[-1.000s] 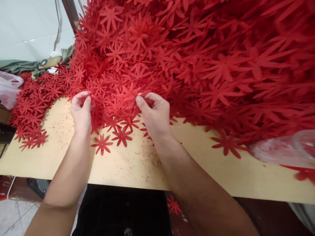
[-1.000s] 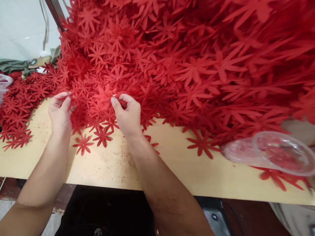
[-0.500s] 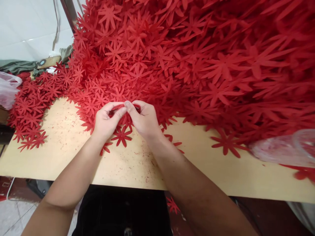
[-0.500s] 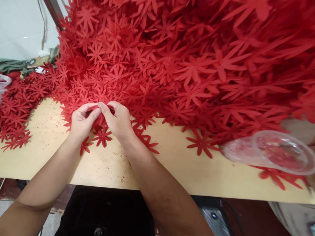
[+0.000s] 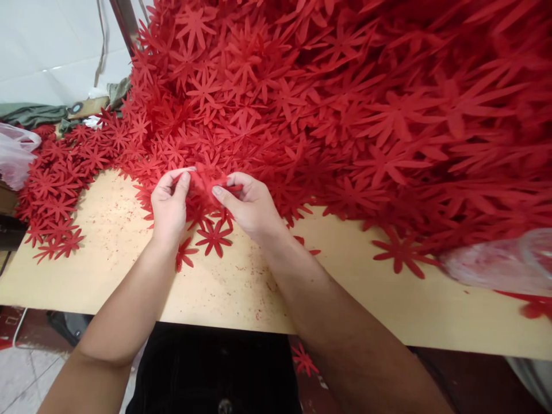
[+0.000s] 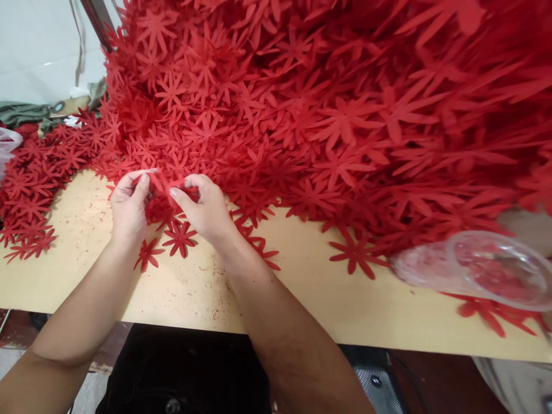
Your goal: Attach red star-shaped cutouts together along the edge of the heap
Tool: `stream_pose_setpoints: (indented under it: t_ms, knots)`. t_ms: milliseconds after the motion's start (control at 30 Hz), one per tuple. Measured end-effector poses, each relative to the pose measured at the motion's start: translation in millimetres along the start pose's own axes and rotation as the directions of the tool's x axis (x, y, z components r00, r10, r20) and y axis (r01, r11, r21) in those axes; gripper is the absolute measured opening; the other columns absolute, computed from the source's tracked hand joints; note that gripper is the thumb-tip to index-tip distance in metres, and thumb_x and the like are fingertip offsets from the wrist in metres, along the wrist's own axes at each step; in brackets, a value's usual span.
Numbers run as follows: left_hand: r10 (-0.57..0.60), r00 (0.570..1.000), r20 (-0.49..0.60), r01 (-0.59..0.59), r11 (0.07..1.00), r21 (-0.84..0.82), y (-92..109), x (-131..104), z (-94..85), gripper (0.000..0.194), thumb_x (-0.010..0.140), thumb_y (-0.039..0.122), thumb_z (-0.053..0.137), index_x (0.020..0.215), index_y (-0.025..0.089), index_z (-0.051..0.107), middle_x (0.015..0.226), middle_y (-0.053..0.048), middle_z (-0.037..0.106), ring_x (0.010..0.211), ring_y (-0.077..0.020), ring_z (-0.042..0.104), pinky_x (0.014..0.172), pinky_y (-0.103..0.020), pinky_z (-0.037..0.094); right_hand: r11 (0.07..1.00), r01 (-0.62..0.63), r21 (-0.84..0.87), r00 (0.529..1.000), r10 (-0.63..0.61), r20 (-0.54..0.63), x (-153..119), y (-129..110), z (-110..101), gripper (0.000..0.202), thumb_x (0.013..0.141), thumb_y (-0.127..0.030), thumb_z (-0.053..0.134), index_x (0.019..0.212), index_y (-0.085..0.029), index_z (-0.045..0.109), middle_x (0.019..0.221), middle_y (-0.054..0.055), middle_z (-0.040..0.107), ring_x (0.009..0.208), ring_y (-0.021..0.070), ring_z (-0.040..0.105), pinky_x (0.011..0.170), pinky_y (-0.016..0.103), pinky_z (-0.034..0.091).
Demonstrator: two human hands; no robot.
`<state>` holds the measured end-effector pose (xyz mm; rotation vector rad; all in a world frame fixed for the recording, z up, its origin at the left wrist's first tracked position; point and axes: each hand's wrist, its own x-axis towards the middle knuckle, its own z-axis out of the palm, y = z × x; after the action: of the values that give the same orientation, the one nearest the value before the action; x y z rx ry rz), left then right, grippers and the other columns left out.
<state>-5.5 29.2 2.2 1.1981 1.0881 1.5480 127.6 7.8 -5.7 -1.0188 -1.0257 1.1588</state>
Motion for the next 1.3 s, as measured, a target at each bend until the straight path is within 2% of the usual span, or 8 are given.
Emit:
stream_pose_setpoints:
  t_ms: [100, 200, 367, 533, 667, 833, 1133, 1300]
  knots:
    - [0.021, 0.996, -0.092, -0.022, 1.0, -0.01, -8.1, 15.7, -18.5, 0.016, 0.081, 0.038, 0.061, 0.085, 0.023, 0.059, 0.084, 0.0, 0.069, 0.076, -0.0117, 0.067, 0.069, -0.024, 0.054, 0.997, 0.038, 0.069, 0.998, -0.034, -0.055, 2.4, -3.0, -4.0, 0.014, 0.065, -0.021, 0.068, 0.069, -0.019, 0.055, 0.065, -0.005, 0.054, 0.061, 0.0069, 0.049, 0.063, 0.024, 0.043]
    - [0.138, 0.98, -0.143, -0.117, 0.982, 0.149, -17.6, 31.6, -37.1, 0.028, 0.076, 0.035, 0.067, 0.101, 0.026, 0.057, 0.108, -0.002, 0.067, 0.105, -0.0164, 0.064, 0.093, -0.031, 0.051, 0.989, 0.037, 0.141, 0.997, -0.028, -0.065, 4.5, -5.4, -5.5, 0.016, 0.061, -0.021, 0.069, 0.071, -0.02, 0.056, 0.068, -0.004, 0.056, 0.062, 0.0076, 0.05, 0.061, 0.024, 0.043]
    - [0.359, 0.933, -0.009, -0.312, 0.824, 0.473, -9.7, 25.0, -33.0, 0.049, 0.072, 0.036, 0.072, 0.118, 0.028, 0.058, 0.148, -0.003, 0.042, 0.145, -0.0237, 0.025, 0.12, -0.041, 0.019, 0.998, 0.014, 0.067, 0.998, -0.01, -0.059, 1.6, -5.5, -1.3, 0.016, 0.066, -0.024, 0.068, 0.061, -0.019, 0.054, 0.059, -0.003, 0.053, 0.057, 0.0079, 0.046, 0.057, 0.024, 0.04]
    - [0.057, 0.977, 0.206, -0.119, 0.945, 0.303, 7.7, -4.8, -1.8, 0.037, 0.077, 0.05, 0.063, 0.095, 0.018, 0.069, 0.106, -0.007, 0.07, 0.103, -0.0194, 0.064, 0.099, -0.038, 0.047, 0.994, 0.047, -0.101, 0.997, -0.052, -0.049, -2.0, -1.8, -1.8, 0.021, 0.07, -0.031, 0.069, 0.062, -0.018, 0.054, 0.057, -0.004, 0.051, 0.055, 0.0081, 0.045, 0.058, 0.026, 0.04]
    - [-0.153, 0.949, 0.274, 0.135, 0.987, 0.086, 4.2, -11.8, 9.7, 0.034, 0.062, 0.041, 0.078, 0.086, 0.019, 0.068, 0.086, -0.001, 0.072, 0.078, -0.0115, 0.066, 0.079, -0.027, 0.053, 0.998, 0.06, 0.031, 0.997, -0.062, 0.051, -0.2, -0.1, -2.8, 0.024, 0.066, -0.037, 0.074, 0.072, -0.019, 0.059, 0.069, -0.002, 0.061, 0.069, 0.0115, 0.058, 0.073, 0.029, 0.049]
    - [-0.127, 0.985, 0.114, 0.13, 0.991, -0.027, -0.1, -5.3, 7.1, 0.027, 0.058, 0.03, 0.082, 0.075, 0.019, 0.065, 0.072, 0.004, 0.067, 0.065, -0.0067, 0.061, 0.07, -0.021, 0.052, 0.989, -0.029, 0.142, 0.987, 0.006, 0.159, 2.2, 3.3, -1.0, 0.032, 0.059, -0.033, 0.078, 0.082, -0.021, 0.06, 0.08, -0.002, 0.067, 0.074, 0.0114, 0.062, 0.075, 0.03, 0.053]
    - [0.061, 0.996, -0.062, -0.058, 0.997, 0.052, -7.6, 16.3, -15.9, 0.023, 0.071, 0.031, 0.072, 0.09, 0.023, 0.06, 0.088, 0.001, 0.065, 0.08, -0.0104, 0.064, 0.077, -0.024, 0.053, 1.0, 0.006, -0.018, 1.0, -0.007, -0.015, 3.7, 0.4, -6.3, 0.005, 0.07, -0.019, 0.065, 0.074, -0.017, 0.062, 0.064, -0.004, 0.057, 0.054, 0.0053, 0.043, 0.054, 0.023, 0.036]
    - [0.055, 0.998, 0.017, -0.056, 0.992, 0.114, -6.4, 15.7, -15.7, 0.036, 0.069, 0.031, 0.074, 0.101, 0.024, 0.06, 0.096, -0.002, 0.067, 0.088, -0.0126, 0.065, 0.08, -0.025, 0.053, 1.0, -0.014, 0.002, 1.0, 0.014, 0.012, 3.5, 3.2, -4.3, 0.013, 0.069, -0.028, 0.068, 0.074, -0.019, 0.06, 0.065, -0.004, 0.056, 0.058, 0.0065, 0.045, 0.057, 0.023, 0.039]
